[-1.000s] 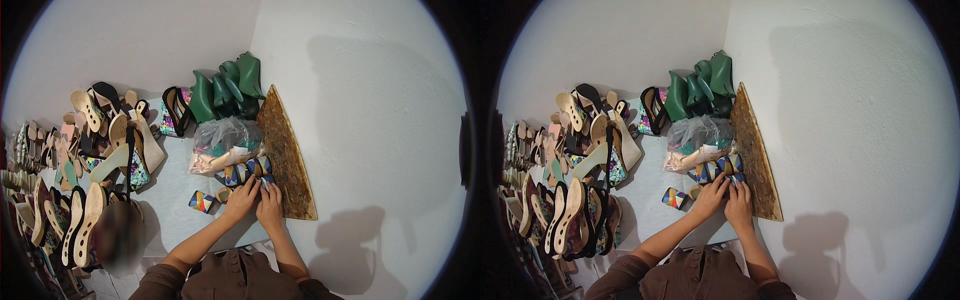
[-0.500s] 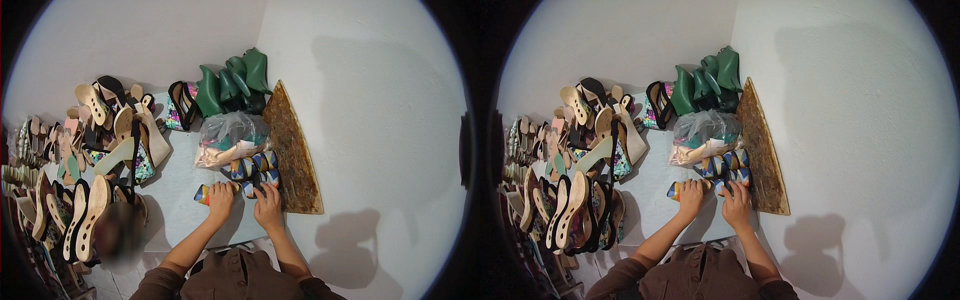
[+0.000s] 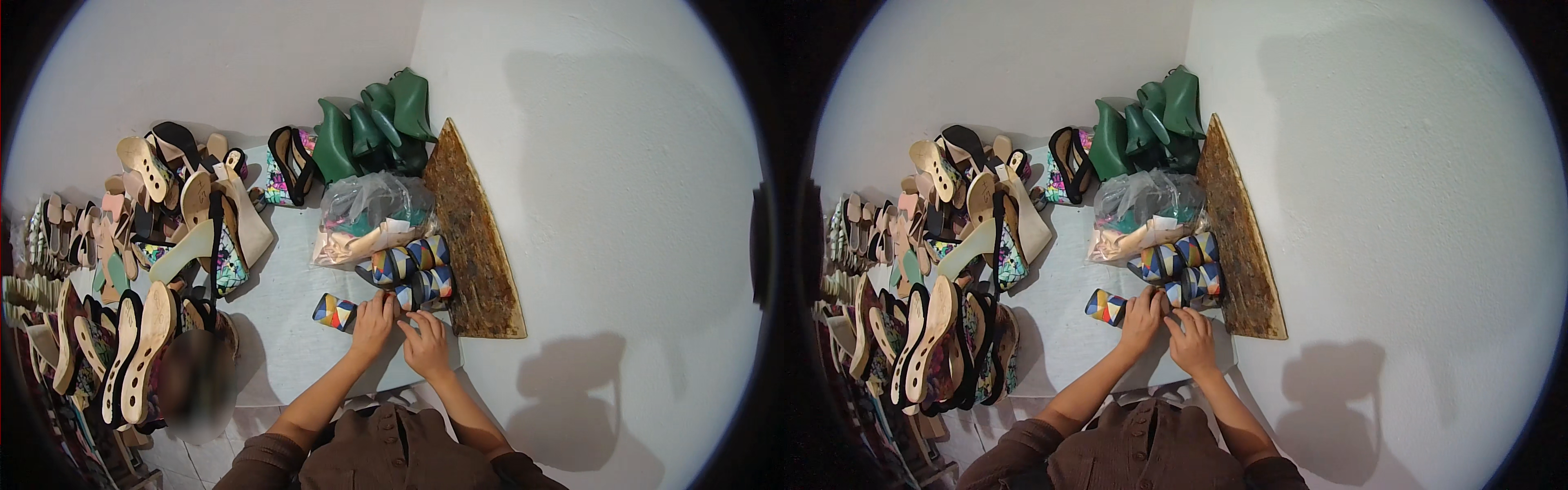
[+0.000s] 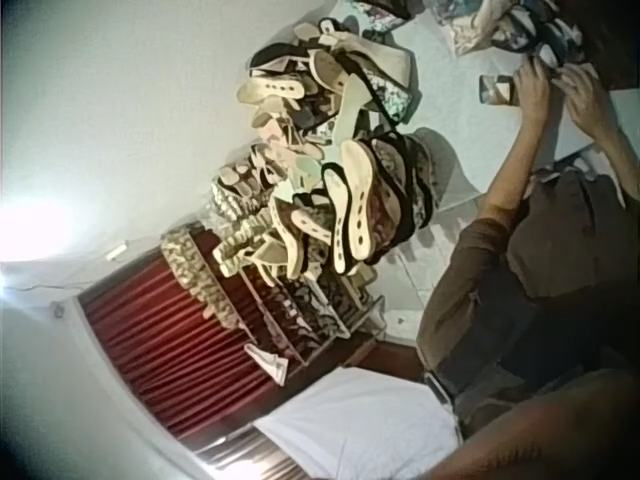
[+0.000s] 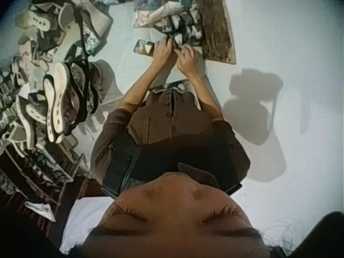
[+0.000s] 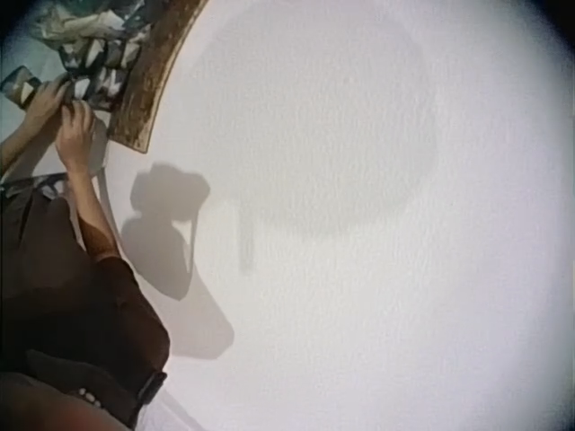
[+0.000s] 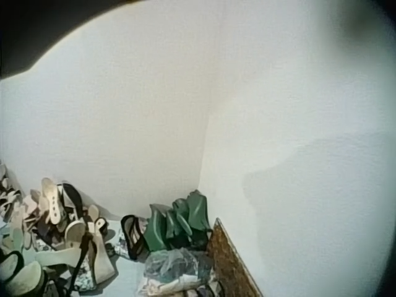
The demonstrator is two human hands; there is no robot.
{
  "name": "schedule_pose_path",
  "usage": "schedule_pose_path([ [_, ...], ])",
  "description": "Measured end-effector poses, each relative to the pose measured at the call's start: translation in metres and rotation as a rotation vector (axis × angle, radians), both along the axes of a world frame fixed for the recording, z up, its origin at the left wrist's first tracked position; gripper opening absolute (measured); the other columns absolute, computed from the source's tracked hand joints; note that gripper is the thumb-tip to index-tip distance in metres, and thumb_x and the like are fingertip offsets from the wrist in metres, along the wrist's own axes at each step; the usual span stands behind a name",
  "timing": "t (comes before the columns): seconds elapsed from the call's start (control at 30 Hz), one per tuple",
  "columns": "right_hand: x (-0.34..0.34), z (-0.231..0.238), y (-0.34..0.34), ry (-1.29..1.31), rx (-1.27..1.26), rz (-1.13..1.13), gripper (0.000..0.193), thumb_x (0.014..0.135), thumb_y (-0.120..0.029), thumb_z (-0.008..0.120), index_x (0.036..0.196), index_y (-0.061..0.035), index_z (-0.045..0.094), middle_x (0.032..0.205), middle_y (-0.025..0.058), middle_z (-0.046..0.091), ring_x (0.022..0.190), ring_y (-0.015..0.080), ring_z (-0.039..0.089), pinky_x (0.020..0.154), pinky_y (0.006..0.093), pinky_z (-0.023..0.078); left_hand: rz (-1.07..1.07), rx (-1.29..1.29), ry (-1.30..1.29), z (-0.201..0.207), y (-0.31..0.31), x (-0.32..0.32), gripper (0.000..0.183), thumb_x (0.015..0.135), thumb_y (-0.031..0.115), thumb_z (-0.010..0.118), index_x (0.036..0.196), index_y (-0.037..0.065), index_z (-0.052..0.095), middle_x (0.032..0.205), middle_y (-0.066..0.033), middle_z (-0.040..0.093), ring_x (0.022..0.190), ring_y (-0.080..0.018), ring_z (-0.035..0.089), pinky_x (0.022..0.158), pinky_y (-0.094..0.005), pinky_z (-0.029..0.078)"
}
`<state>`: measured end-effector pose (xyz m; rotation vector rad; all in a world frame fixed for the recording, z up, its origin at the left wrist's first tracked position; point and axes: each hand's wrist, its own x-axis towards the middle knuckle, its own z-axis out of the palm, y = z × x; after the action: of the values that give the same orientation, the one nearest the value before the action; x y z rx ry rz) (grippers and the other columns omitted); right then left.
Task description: Organizing green shoe lasts and finished shoe soles on a workbench.
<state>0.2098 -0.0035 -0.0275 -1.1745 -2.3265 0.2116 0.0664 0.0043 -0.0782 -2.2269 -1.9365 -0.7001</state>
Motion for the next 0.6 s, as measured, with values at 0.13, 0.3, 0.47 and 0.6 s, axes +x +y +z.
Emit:
schedule_pose_path([
  [0.13,0.009,-0.008,-0.003,0.003,-0.029,-0.002,0.029,0.070,-0.006,0.057,0.099,-0.0086,0.063,0.110,0.0078,0.054,0.110,0.0259,0.047,0.089,0.0406,0.037,-0.110,0.005,-0.025,0.000,-0.007,-0.006,0.048,0.077,0.012,0.051,0.123,-0.002,0.044,0.118,-0.0152,0.051,0.089,-0.0211,0.054,0.080,-0.0329,0.039],
  [0.3,0.011,-0.009,-0.004,0.003,-0.051,0.012,0.028,0.071,-0.006,0.057,0.098,-0.0087,0.063,0.108,0.0079,0.054,0.110,0.0258,0.047,0.088,0.0405,0.038,-0.075,-0.011,0.012,0.001,0.002,-0.008,0.051,0.077,0.011,0.052,0.125,-0.001,0.043,0.120,-0.0152,0.050,0.089,-0.0212,0.054,0.080,-0.0333,0.040],
  [0.47,0.010,-0.011,-0.003,0.012,-0.042,0.020,0.028,0.071,-0.006,0.056,0.098,-0.0079,0.063,0.108,0.0087,0.053,0.110,0.0265,0.047,0.089,0.0410,0.038,-0.089,-0.076,0.109,0.012,-0.001,-0.010,0.052,0.077,0.011,0.050,0.127,0.001,0.043,0.122,-0.0152,0.050,0.094,-0.0228,0.053,0.080,-0.0342,0.040],
  [0.6,0.003,-0.010,-0.004,0.033,-0.059,0.029,0.029,0.071,-0.006,0.056,0.099,-0.0073,0.063,0.108,0.0091,0.053,0.110,0.0268,0.047,0.090,0.0417,0.038,-0.004,-0.006,0.046,0.042,-0.023,-0.019,0.064,0.071,0.021,0.063,0.128,0.004,0.041,0.125,-0.0170,0.045,0.104,-0.0293,0.048,0.087,-0.0363,0.038],
])
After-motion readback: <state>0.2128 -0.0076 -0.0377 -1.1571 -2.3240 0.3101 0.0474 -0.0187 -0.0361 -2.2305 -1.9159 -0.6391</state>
